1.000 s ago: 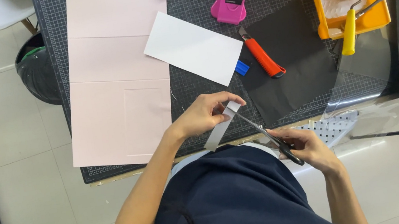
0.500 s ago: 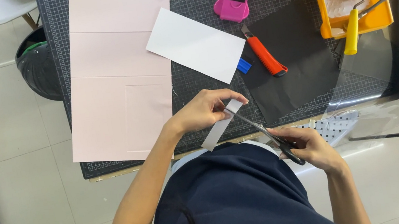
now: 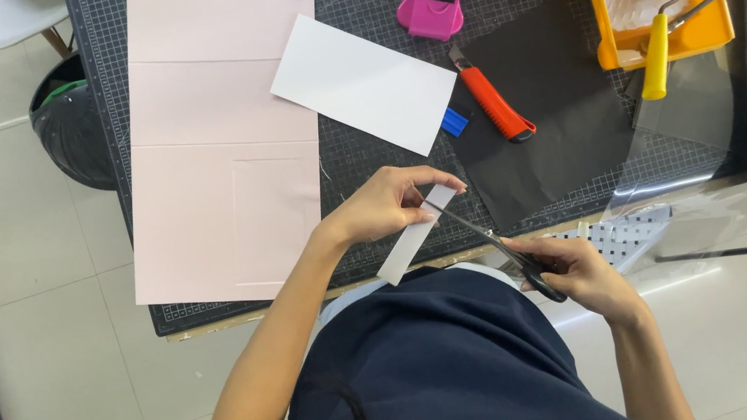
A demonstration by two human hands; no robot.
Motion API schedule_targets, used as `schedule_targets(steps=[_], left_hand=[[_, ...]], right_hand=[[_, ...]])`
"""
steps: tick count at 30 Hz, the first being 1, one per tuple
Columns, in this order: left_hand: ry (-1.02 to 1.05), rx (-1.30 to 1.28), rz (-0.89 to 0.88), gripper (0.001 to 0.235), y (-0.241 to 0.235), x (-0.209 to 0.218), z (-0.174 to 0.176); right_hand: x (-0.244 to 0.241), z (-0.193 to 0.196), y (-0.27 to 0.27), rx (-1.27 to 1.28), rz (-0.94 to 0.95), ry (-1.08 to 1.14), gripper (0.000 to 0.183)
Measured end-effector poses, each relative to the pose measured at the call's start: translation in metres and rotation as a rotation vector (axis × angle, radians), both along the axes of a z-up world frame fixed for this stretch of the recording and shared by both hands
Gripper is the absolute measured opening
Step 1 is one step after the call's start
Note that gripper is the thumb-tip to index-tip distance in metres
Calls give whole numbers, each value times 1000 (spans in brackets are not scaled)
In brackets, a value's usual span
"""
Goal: A person trims small white paper strips with scissors and pastes them onto a larger pink cardstock, using a utility knife and a squeegee for precision.
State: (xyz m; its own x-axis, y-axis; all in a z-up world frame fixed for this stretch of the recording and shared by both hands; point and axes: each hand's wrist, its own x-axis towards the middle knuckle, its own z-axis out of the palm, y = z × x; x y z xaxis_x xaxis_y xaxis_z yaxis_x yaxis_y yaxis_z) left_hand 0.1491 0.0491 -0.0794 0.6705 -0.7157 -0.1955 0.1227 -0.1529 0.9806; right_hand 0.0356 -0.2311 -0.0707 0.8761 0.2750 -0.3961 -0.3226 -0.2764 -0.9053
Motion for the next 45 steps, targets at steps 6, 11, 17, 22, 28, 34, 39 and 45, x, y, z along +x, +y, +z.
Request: schedule_targets(steps=[6, 11, 17, 22, 28, 34, 39, 45], left_hand=[[-142, -6, 161, 62, -30, 21, -62], [-265, -35, 219, 69, -89, 19, -105], [-168, -103, 494, 30, -109, 6, -83], [-108, -159, 600, 44, -114, -31, -62], [64, -147, 616, 18, -102, -57, -33], [20, 45, 522, 22, -85, -58, -36], [168, -108, 671, 24, -81, -56, -38], [30, -121, 877, 24, -62, -37, 17]], right_hand=[[-21, -19, -52, 37, -216, 130, 60], [-53, -62, -93, 261, -454, -47, 63], [-40, -73, -47, 509, -653, -198, 63], [-5, -47, 19, 533, -707, -234, 55], [24, -22, 28, 130, -693, -330, 59], [43, -1, 43, 177, -623, -337, 55], [36, 0, 47, 198, -567, -325, 58], [-2, -25, 22, 227, -188, -57, 85]])
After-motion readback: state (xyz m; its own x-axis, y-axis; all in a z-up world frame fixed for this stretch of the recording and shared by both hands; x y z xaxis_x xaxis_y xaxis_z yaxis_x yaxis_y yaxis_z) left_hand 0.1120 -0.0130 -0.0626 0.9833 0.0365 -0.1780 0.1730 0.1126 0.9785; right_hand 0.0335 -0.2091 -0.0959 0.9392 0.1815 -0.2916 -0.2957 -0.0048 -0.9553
